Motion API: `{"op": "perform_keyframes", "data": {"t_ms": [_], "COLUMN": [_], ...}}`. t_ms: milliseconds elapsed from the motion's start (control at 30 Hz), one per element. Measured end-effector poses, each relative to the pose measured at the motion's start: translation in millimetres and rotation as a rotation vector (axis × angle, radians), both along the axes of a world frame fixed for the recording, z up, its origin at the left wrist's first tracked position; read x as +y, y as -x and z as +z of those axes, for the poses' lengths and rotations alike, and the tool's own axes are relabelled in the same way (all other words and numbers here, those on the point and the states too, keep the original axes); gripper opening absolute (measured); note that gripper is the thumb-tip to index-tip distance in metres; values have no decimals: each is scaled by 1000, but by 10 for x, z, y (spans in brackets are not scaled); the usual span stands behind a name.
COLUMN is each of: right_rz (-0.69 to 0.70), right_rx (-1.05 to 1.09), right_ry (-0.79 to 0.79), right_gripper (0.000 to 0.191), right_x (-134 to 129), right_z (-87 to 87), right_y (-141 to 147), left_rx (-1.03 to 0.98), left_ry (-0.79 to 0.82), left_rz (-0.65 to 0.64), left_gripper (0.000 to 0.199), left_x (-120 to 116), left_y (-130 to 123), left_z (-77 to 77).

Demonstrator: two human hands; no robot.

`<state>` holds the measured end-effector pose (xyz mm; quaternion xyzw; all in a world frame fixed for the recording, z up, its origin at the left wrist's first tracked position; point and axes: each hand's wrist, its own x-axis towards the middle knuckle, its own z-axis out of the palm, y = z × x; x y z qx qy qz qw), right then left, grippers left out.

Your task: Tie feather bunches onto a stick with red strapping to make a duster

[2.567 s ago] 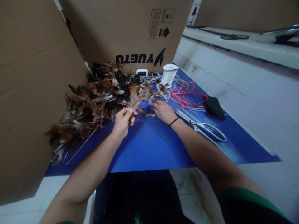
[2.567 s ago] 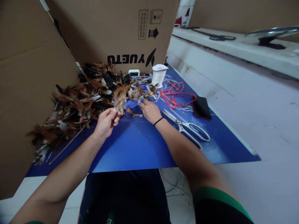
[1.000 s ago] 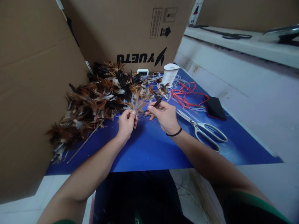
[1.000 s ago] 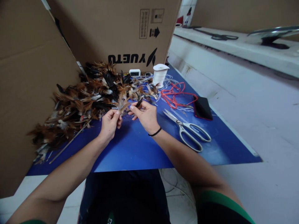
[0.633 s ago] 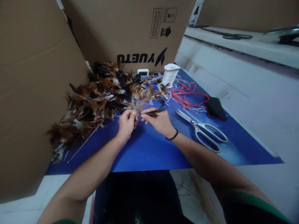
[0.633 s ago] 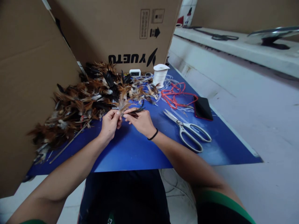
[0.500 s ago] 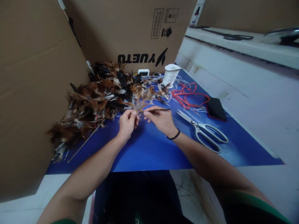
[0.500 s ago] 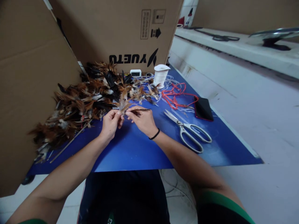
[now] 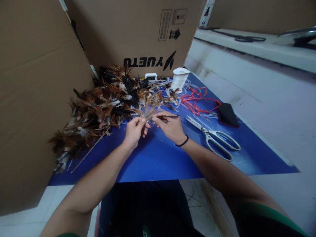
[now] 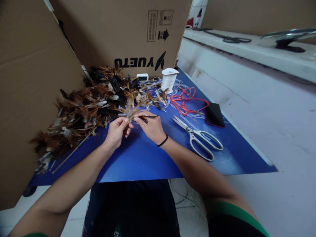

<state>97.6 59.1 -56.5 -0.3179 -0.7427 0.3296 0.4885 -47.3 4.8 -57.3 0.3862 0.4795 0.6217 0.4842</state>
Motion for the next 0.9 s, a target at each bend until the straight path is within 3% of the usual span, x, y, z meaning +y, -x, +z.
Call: {"op": "perform_keyframes", "data": {"t_ms": [233, 433, 533, 733, 800, 900], "right_rz": [7, -40, -44, 80, 129, 145], "right_rx": [-60, -47, 23, 238, 228, 140], "right_ry": [-181, -174, -74, 370, 419, 360], "right_gripper": [14, 14, 15, 37, 39, 36], "right_x": [-14, -23, -23, -49, -68, -90], "right_z": [66, 54, 10, -9, 22, 52], "right_y": [-10, -9, 21, 112, 115, 100], "left_rx": [-23, 55, 83, 189, 216, 252], "left_ry": [26, -11, -51, -134, -151, -167], "left_rz": [-62, -74, -60, 54, 65, 40], "left_gripper": [36, 37, 35, 31, 30, 31], "left_x": [3, -6, -6, -9, -16, -32], "left_y": [31, 9, -3, -7, -8, -17], "left_z": [10, -10, -30, -64, -68, -69]}}
